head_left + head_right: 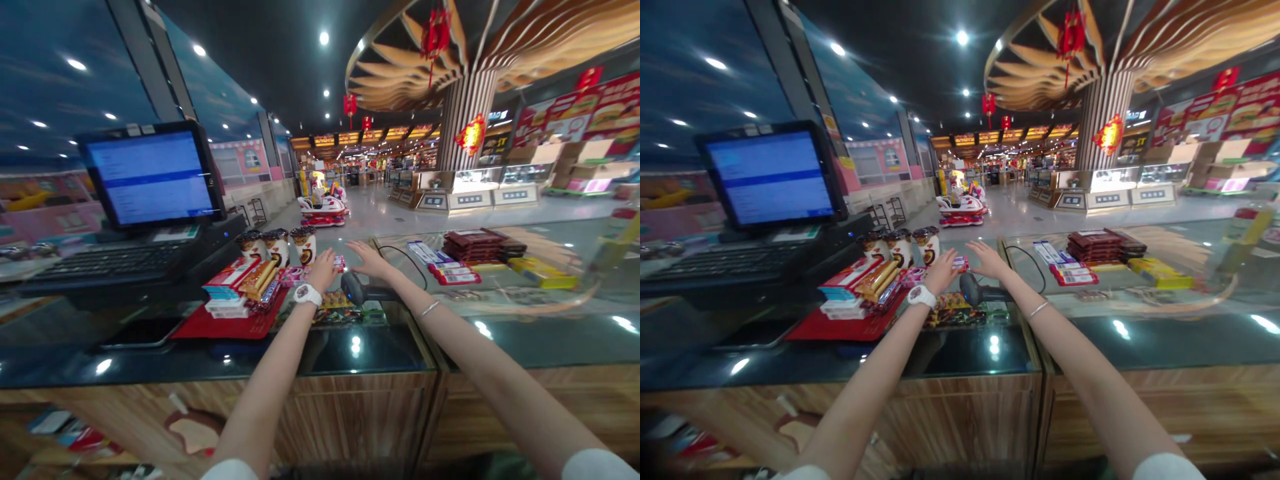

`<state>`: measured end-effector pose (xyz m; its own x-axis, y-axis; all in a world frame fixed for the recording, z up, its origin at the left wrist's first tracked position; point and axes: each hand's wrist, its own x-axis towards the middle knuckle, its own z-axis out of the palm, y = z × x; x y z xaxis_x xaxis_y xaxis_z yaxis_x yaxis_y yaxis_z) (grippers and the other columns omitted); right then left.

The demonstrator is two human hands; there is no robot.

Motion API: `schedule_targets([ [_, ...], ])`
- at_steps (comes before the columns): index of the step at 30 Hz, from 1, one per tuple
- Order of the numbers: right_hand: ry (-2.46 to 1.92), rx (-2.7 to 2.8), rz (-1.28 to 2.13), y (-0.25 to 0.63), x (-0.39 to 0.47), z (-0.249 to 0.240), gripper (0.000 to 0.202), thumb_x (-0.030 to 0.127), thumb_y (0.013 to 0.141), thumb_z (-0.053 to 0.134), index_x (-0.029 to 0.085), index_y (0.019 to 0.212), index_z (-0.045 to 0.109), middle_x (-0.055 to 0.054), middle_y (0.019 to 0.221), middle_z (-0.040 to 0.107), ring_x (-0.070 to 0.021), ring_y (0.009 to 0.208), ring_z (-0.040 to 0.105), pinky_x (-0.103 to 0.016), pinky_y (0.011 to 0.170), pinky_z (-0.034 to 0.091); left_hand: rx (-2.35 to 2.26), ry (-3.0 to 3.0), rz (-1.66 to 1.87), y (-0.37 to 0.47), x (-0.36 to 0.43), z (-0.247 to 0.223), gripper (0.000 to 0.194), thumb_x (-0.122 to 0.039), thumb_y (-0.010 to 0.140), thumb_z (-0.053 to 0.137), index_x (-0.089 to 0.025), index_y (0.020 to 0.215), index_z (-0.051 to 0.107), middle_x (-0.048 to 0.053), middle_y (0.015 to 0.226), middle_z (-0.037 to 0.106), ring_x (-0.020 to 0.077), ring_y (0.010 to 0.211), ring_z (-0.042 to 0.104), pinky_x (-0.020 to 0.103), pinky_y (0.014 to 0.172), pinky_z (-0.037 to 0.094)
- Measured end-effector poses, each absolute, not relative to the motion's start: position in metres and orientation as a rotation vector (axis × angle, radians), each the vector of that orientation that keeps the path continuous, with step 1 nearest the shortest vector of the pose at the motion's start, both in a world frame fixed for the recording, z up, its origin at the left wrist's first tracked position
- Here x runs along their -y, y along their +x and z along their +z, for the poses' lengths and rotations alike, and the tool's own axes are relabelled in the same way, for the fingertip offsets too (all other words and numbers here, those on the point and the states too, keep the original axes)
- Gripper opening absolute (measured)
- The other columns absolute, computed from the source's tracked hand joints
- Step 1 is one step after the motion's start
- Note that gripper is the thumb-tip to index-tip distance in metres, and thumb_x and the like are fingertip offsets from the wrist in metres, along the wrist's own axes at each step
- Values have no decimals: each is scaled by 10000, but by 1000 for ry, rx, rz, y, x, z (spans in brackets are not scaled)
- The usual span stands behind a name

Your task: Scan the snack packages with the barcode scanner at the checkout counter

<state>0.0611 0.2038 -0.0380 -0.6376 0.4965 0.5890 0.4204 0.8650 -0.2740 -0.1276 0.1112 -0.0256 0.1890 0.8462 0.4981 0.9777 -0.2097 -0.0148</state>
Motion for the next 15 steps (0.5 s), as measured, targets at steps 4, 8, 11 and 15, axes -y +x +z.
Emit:
schedule_targets([
  [4,-597,2502,222,45,-232,-62,898,250,669,749,203,1489,386,-174,1543,388,-314,1456,317,-569,1189,235,1815,-2149,-392,-129,-118,-36,513,-234,936,454,-56,1416,424,196,1539,388,269,1431,373,405,1182,314],
  [8,-685,2580,317,32,-250,-78,931,288,679,737,185,1517,345,-192,1586,293,-338,1484,231,-578,1192,213,1891,-2177,-238,-130,-124,-34,612,-287,922,482,-31,1463,353,200,1579,310,277,1471,294,385,1210,253],
  [11,-695,2661,366,20,-261,-77,995,335,674,754,139,1536,296,-218,1596,243,-344,1491,200,-557,1206,182,1981,-2208,-131,-128,-134,-31,711,-298,894,502,9,1493,274,217,1601,238,275,1493,234,362,1222,216],
  [15,-721,2730,450,5,-272,-71,1133,391,590,839,53,1523,293,-268,1573,263,-377,1483,204,-520,1213,192,2033,-2224,-86,-129,-147,-30,824,-354,844,553,30,1500,233,240,1598,225,286,1497,216,360,1219,216],
])
